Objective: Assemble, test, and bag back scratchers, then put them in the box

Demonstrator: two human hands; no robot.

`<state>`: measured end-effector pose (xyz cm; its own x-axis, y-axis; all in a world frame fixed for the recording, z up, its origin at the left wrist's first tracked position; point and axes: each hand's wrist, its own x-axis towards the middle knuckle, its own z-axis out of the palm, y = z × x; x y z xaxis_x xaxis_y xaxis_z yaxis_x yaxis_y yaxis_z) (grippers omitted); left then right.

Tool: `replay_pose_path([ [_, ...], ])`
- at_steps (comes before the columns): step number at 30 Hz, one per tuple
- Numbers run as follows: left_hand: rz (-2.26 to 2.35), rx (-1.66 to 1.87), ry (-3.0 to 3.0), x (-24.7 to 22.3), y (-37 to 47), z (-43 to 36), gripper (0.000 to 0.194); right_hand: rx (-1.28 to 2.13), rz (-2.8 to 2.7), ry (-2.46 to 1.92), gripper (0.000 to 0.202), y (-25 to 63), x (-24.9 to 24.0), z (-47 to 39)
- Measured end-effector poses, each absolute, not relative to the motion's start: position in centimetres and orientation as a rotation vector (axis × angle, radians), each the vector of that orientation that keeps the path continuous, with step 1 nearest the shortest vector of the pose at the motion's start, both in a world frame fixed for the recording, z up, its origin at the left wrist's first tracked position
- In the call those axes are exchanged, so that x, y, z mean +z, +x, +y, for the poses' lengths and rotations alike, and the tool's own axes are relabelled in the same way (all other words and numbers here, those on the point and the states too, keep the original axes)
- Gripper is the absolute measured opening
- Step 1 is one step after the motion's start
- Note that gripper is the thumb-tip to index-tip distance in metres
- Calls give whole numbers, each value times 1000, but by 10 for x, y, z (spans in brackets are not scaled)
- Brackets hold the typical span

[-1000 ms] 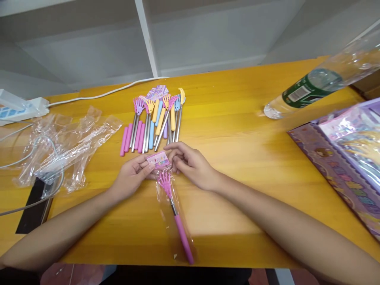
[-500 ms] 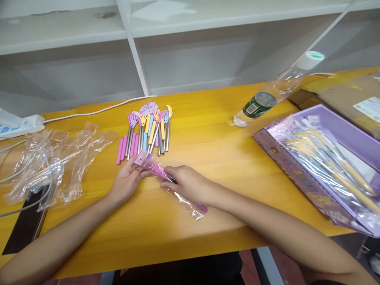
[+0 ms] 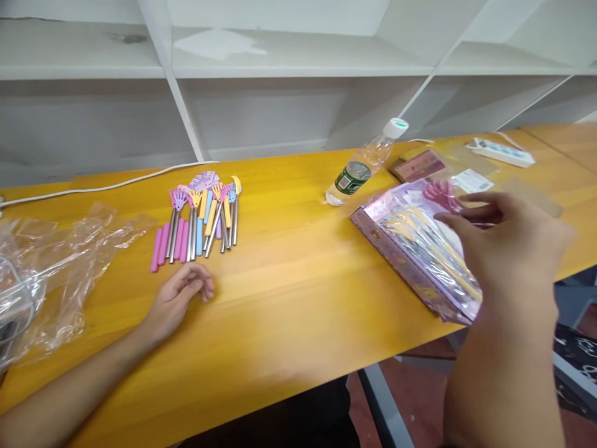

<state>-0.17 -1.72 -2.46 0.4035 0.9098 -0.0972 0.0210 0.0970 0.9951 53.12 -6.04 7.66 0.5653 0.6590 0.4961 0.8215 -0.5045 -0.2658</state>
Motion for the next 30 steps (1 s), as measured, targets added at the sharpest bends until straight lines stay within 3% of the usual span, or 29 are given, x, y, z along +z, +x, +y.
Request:
replay_pose_path([
  [3, 939, 821, 1338, -25, -2, -18, 12, -291, -972, -2539, 37, 549, 72, -55],
  [7, 940, 803, 1387, -26, -2, -19, 12, -251, -1284, -2693, 21, 566, 52, -52],
  [9, 932, 801, 1413, -28, -2, -20, 11, -262, -1356, -2724, 24, 572, 40, -52],
  [13, 921, 800, 1430, -29, -2, -21, 10, -543, -1221, -2547, 35, 565, 37, -46],
  [19, 896, 777, 1454, -31, -1, -22, 9, -579, -1403, -2058, 26, 478, 69, -30],
  [22, 884, 789, 1507, -32, -4, -20, 11, -361, -1626, -1745, 22, 410, 57, -20],
  [26, 987, 822, 1866, -28, -11, -16, 19, 281, -2176, -1581, 21, 323, 12, 2],
  [30, 1048, 693, 2522, -24, -13, -14, 20, 372, -2247, -1654, 18, 276, -21, 41],
])
